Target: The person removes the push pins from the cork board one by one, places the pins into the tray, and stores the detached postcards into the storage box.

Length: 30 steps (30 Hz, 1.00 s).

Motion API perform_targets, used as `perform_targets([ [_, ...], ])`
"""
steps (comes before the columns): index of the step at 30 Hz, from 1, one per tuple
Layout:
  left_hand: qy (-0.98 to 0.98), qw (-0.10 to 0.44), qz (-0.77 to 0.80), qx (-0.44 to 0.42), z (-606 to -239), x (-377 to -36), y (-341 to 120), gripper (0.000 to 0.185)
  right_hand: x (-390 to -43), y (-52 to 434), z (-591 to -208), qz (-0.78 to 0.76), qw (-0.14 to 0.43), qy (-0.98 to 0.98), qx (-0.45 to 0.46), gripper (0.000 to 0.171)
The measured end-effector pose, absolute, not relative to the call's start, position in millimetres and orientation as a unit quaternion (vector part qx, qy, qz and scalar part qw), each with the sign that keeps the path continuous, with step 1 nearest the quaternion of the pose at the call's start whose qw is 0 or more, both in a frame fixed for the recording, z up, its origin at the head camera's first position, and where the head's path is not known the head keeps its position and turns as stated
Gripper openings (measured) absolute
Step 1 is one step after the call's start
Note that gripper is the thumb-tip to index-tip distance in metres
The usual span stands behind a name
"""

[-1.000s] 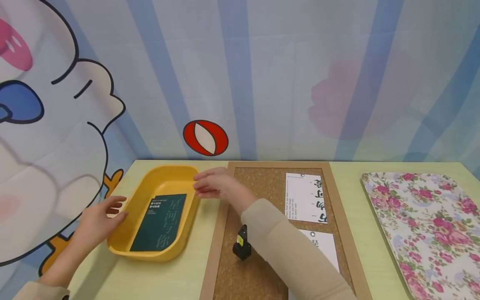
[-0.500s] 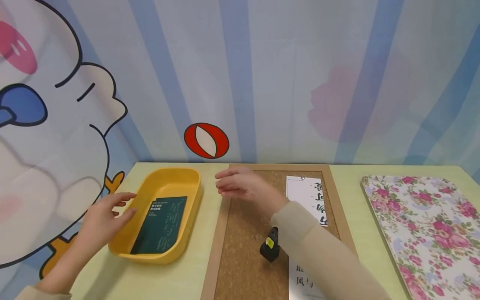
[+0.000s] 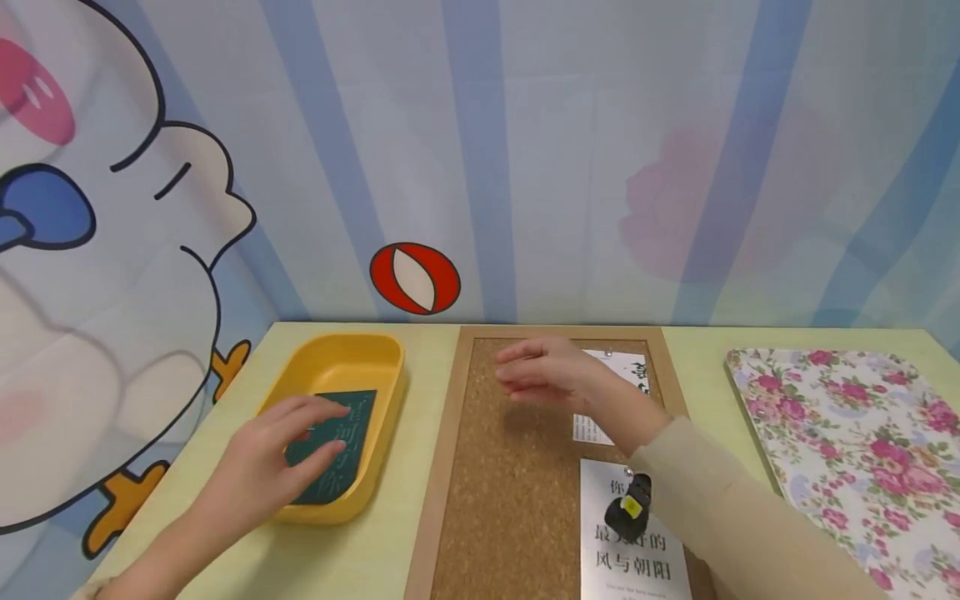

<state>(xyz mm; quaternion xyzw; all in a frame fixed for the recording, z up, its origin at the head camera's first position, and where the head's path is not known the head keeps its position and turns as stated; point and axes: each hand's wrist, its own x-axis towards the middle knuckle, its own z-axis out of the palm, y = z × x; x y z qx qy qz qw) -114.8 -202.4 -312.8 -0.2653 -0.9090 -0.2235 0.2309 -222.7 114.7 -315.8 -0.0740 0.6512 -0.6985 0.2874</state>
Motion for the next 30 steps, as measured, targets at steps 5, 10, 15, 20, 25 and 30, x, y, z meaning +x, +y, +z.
perform_targets([
  [5,-0.903,0.158,-0.221,-0.333,-316,-109,-177,0.031,-214,141,-314,-0.694,0.276,0.662,-0.064,0.037],
  [10,-0.895,0.044,-0.222,-0.384,-326,-105,-156,0.028,-206,164,-317,-0.702,0.276,0.655,-0.052,0.021],
  [15,-0.877,0.004,-0.194,-0.439,-342,-106,-144,0.027,-201,183,-325,-0.698,0.287,0.653,-0.059,0.017],
  [20,-0.859,0.001,-0.183,-0.478,-356,-108,-143,0.024,-197,204,-333,-0.695,0.299,0.649,-0.077,0.014],
  [25,-0.841,-0.041,-0.184,-0.507,-363,-110,-139,0.026,-194,220,-342,-0.706,0.308,0.633,-0.075,0.017],
  [30,-0.829,-0.078,-0.172,-0.527,-361,-112,-127,0.031,-189,232,-350,-0.719,0.317,0.614,-0.077,0.020],
])
